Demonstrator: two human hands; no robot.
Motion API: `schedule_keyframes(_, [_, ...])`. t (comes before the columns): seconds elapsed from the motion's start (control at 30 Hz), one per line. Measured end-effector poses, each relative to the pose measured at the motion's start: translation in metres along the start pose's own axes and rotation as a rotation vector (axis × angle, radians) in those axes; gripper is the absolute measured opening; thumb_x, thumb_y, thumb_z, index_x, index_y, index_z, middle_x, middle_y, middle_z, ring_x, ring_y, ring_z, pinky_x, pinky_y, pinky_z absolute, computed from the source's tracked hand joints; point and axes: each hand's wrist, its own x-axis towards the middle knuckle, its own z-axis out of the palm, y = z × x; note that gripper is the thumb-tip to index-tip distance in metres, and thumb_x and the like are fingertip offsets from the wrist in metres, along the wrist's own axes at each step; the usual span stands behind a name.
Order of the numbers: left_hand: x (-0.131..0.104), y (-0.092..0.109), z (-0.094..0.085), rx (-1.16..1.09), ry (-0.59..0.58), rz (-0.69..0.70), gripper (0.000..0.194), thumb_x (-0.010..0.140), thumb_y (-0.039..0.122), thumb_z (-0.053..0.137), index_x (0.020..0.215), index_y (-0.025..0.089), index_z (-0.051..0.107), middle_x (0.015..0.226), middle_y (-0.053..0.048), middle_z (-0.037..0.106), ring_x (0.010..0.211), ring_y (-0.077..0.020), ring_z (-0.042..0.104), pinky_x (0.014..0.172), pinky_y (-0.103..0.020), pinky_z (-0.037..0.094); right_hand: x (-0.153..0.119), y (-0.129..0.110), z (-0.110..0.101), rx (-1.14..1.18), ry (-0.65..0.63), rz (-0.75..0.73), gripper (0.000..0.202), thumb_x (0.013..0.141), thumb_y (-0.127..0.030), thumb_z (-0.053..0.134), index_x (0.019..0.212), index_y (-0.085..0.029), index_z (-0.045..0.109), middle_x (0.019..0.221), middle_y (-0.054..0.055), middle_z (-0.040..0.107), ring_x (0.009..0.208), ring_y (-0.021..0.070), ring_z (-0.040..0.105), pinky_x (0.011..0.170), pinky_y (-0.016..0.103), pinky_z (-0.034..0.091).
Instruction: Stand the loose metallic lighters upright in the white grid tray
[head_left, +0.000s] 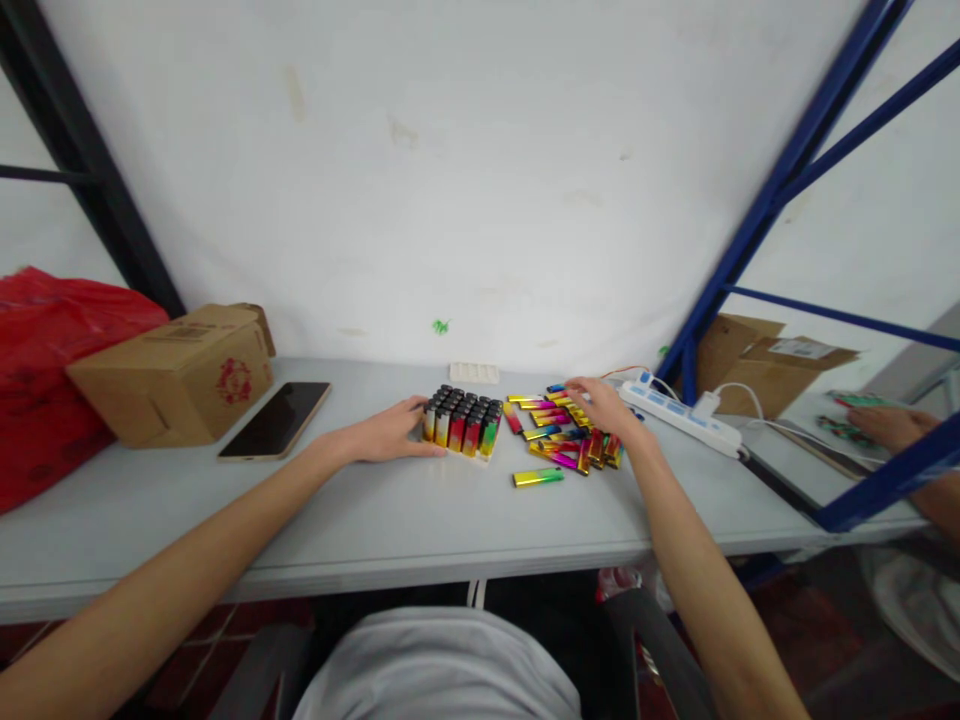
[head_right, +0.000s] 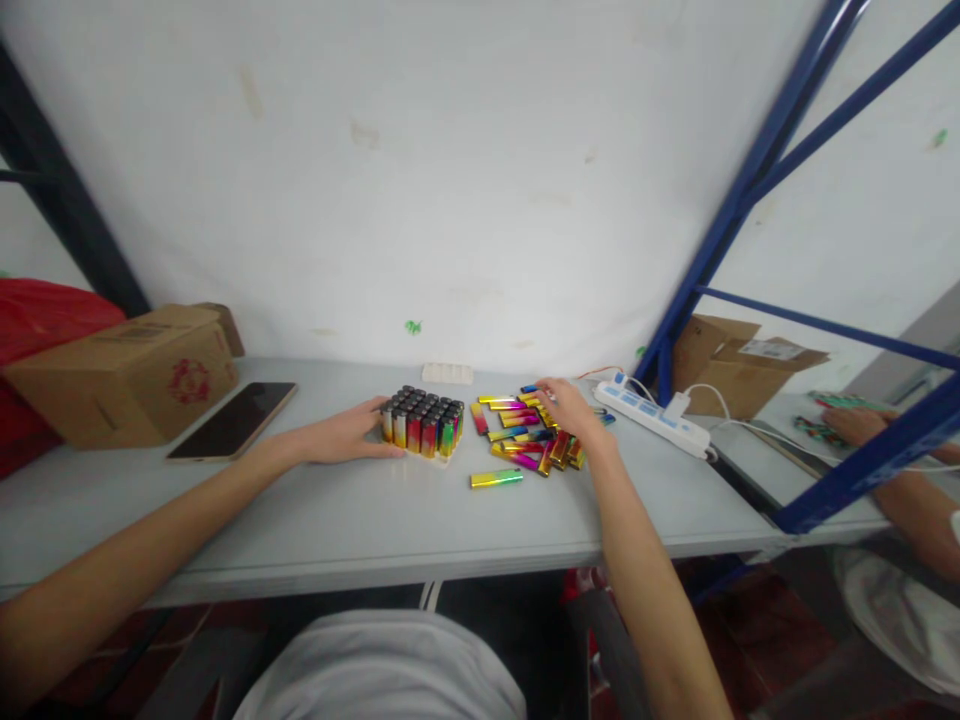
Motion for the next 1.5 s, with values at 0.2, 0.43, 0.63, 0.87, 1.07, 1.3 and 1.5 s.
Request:
schedule_keyframes(0.2, [0.001,0.000,0.001,0.005,0.011,-0.016,0.077,0.090,0.077,0.069,0.143,0.021,0.069,0.158,-0.012,0.059,0.146,-0.0360,0.052,0.130,-0.045,0.035,0.003,-0.003,-0.001,0.025,-0.101,-0.137,0.016,0.096,-0.022,0.073,0.107,-0.022,0.084,0.116,0.012,0.080,0.109,0.0281,0.074,0.103,0.043,0.056])
schedule_keyframes(0.43, [0.001,0.001,0.000,0.018,-0.004,-0.018,0.080,0.090,0.079,0.067,0.146,0.022,0.067,0.163,-0.011,0.055,0.148,-0.0361,0.051,0.131,-0.046,0.033,0.005,-0.007,-0.003,0.040,-0.187,-0.137,0.017,0.097,-0.021,0.071,0.107,-0.022,0.085,0.113,0.012,0.080,0.109,0.0288,0.073,0.103,0.044,0.056])
schedule_keyframes(0.63, [0.000,0.002,-0.001,0.029,0.004,0.021,0.072,0.091,0.081,0.063,0.135,0.025,0.074,0.154,-0.008,0.063,0.143,-0.0343,0.055,0.129,-0.044,0.037,0.001,-0.007,-0.005,0.067,-0.199,-0.080,0.012,0.094,-0.027,0.075,0.100,-0.018,0.080,0.111,0.013,0.079,0.105,0.0283,0.073,0.098,0.043,0.056])
schedule_keyframes(0.87, [0.001,-0.001,0.001,-0.003,0.014,-0.016,0.073,0.088,0.078,0.070,0.136,0.023,0.072,0.158,-0.012,0.059,0.146,-0.0368,0.052,0.131,-0.049,0.034,0.005,-0.024,0.004,0.577,0.047,0.025,0.032,0.090,-0.043,0.076,0.111,-0.019,0.074,0.107,0.010,0.082,0.101,0.0251,0.077,0.099,0.043,0.059])
schedule_keyframes(1.07, [0.000,-0.002,0.000,0.005,-0.008,-0.031,0.068,0.089,0.078,0.069,0.128,0.023,0.076,0.159,-0.012,0.058,0.149,-0.0374,0.050,0.131,-0.048,0.033,0.007,-0.066,0.010,1.055,0.084,0.162,0.049,0.081,-0.063,0.082,0.102,-0.020,0.075,0.101,0.007,0.079,0.098,0.0230,0.074,0.097,0.040,0.060])
schedule_keyframes(1.3, [0.000,0.001,-0.001,0.020,-0.034,-0.018,0.068,0.092,0.076,0.065,0.133,0.023,0.074,0.161,-0.012,0.055,0.151,-0.0360,0.046,0.132,-0.046,0.030,-0.001,-0.102,0.011,1.404,-0.082,0.203,0.049,0.085,-0.069,0.076,0.099,-0.027,0.055,0.084,-0.002,0.069,0.067,0.0151,0.066,0.072,0.035,0.062])
schedule_keyframes(1.5, [0.000,-0.004,0.002,-0.010,0.031,-0.026,0.072,0.087,0.077,0.072,0.133,0.022,0.072,0.156,-0.014,0.059,0.145,-0.0366,0.052,0.129,-0.049,0.037,0.002,-0.117,0.021,1.189,-0.033,0.210,0.057,0.083,-0.080,0.069,0.086,-0.025,0.053,0.060,-0.011,0.031,0.046,0.0085,0.021,0.041,0.021,0.019])
